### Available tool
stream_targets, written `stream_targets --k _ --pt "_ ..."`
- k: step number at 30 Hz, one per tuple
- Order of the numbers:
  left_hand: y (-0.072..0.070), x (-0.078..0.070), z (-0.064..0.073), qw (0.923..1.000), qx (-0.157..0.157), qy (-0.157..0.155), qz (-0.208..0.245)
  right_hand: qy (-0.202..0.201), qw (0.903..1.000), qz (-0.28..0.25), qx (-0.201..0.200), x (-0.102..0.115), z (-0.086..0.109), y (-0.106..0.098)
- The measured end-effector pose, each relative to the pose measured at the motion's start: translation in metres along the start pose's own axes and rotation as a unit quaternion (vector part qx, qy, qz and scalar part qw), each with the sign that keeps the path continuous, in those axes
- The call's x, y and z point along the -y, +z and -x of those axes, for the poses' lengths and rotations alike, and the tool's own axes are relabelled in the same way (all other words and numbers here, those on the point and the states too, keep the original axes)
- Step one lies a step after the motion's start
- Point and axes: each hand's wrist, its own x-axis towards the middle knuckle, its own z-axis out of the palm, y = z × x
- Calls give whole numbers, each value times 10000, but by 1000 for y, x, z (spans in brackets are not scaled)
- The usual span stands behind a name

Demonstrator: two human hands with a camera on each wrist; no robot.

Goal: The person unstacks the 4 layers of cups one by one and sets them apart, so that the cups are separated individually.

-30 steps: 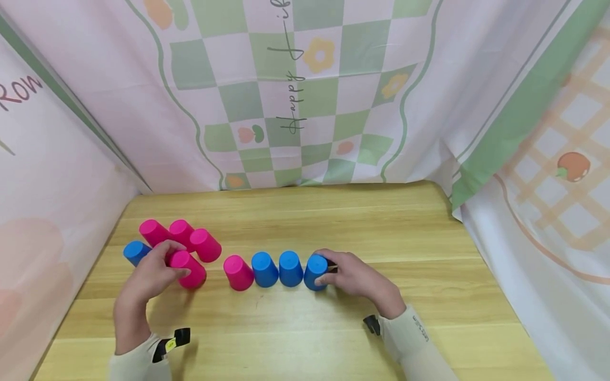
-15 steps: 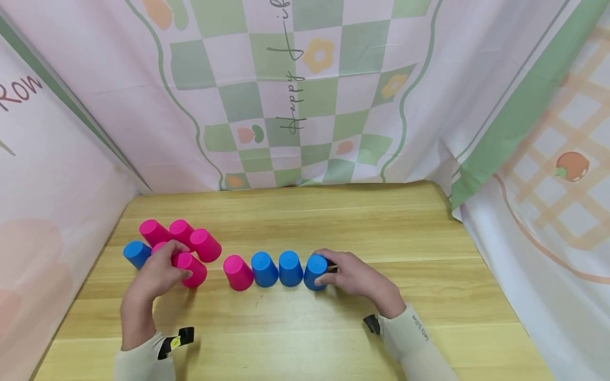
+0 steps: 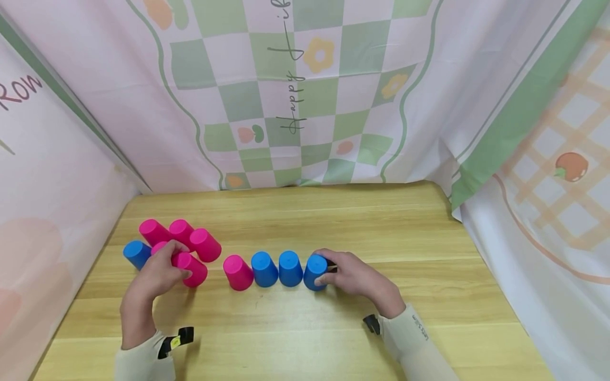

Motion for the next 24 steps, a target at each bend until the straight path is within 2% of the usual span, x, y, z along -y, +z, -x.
stream_targets --k 10,24 --pt "1 -1 0 10000 2 -66 62 42 10000 11 -10 0 0 1" --pt "1 -2 0 10000 52 -7 -20 115 9998 -135 18 0 0 1"
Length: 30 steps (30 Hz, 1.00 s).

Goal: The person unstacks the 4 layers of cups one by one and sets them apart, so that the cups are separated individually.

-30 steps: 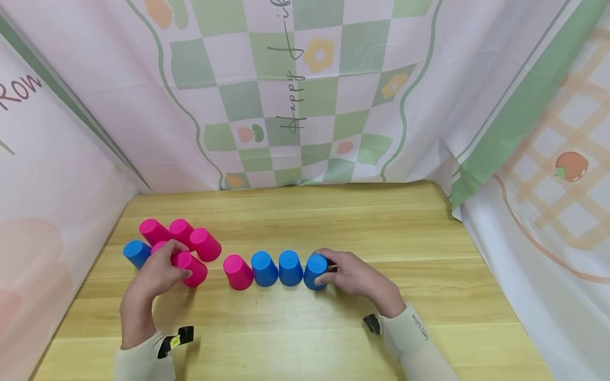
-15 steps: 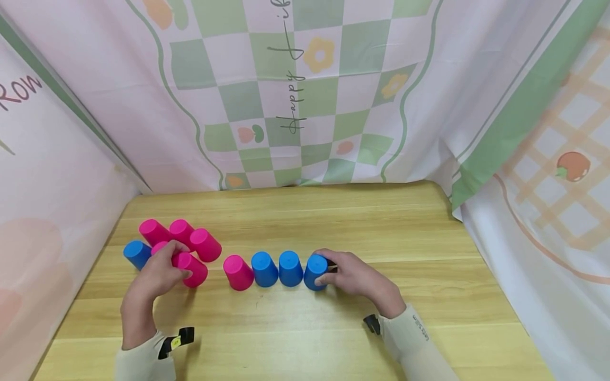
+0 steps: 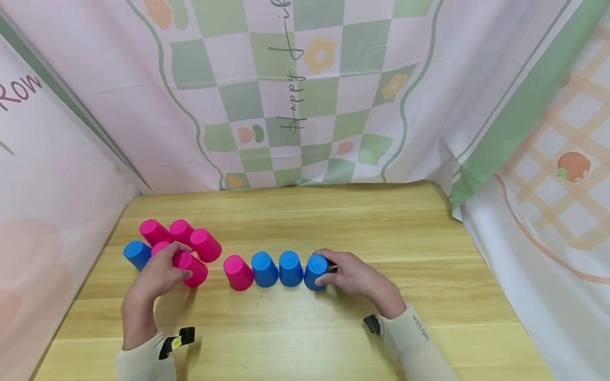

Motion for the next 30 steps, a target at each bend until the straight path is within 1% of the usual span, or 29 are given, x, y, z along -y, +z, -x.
stream_targets --k 9,16,19,28,30 --pt "0 -2 -1 10000 -16 -38 -25 -28 10000 72 6 0 0 0" --pt "-4 -10 6 9999 -144 43 30 -71 9999 101 -1 0 0 0" --pt "-6 -14 9 9997 -210 134 68 -84 9999 109 -9 0 0 -1" --pt "-11 -27 18 9974 -501 524 -38 -47 9999 95 4 0 0 -1" --pt "-11 -29 19 9964 -534 655 -57 -34 10000 93 1 1 0 -1"
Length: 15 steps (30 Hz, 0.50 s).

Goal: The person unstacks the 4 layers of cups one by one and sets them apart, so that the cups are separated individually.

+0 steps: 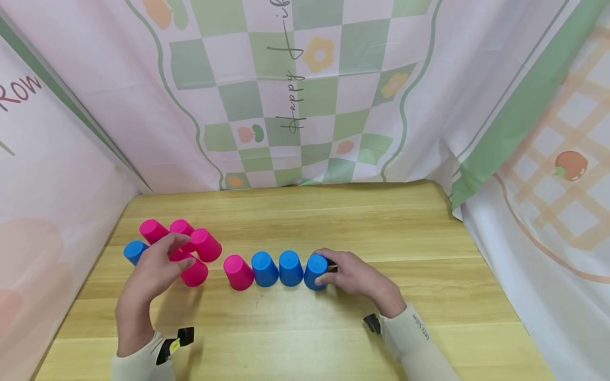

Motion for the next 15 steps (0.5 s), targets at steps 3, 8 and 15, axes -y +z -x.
stream_targets --k 3,8,15 --pt "2 -3 1 9996 -30 262 69 16 10000 33 -2 1 0 0" --pt "8 -10 1 9978 -88 588 296 78 9999 86 16 2 1 -1" --pt "17 -19 -1 9977 16 483 470 92 9999 89 21 2 1 -1"
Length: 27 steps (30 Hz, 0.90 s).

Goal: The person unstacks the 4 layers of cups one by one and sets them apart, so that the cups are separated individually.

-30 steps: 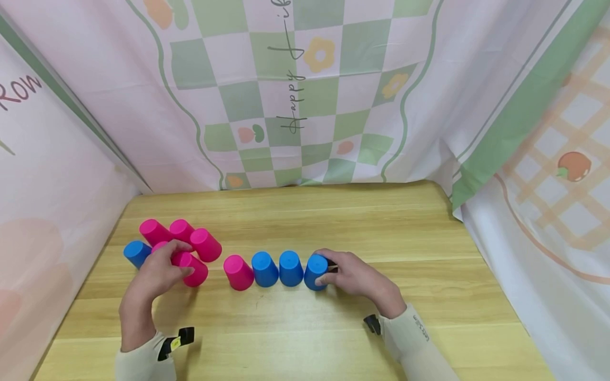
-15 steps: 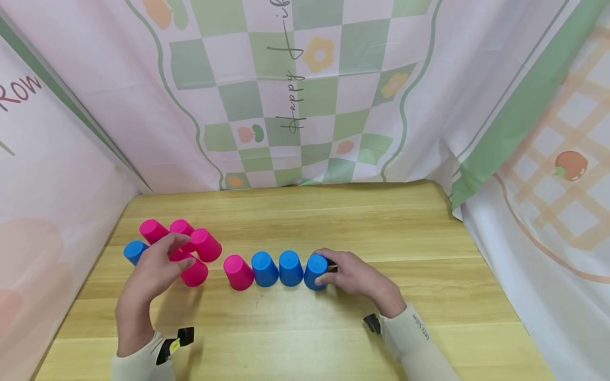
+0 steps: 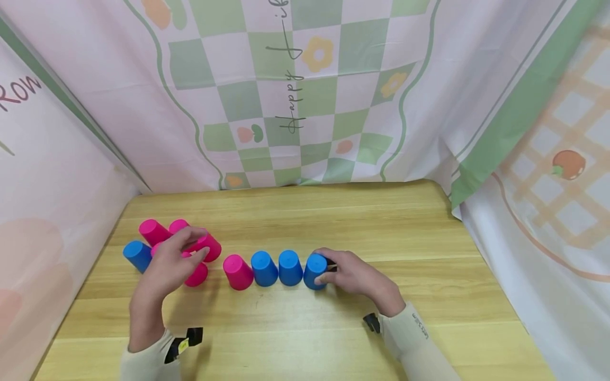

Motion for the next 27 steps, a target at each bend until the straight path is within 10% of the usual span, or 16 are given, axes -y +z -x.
stream_targets --k 13,27 --pt "16 -4 -3 9978 563 353 63 -24 10000 19 20 1 0 0" --pt "39 -12 -9 9937 1020 -288 -371 -67 9999 -145 8 1 0 1"
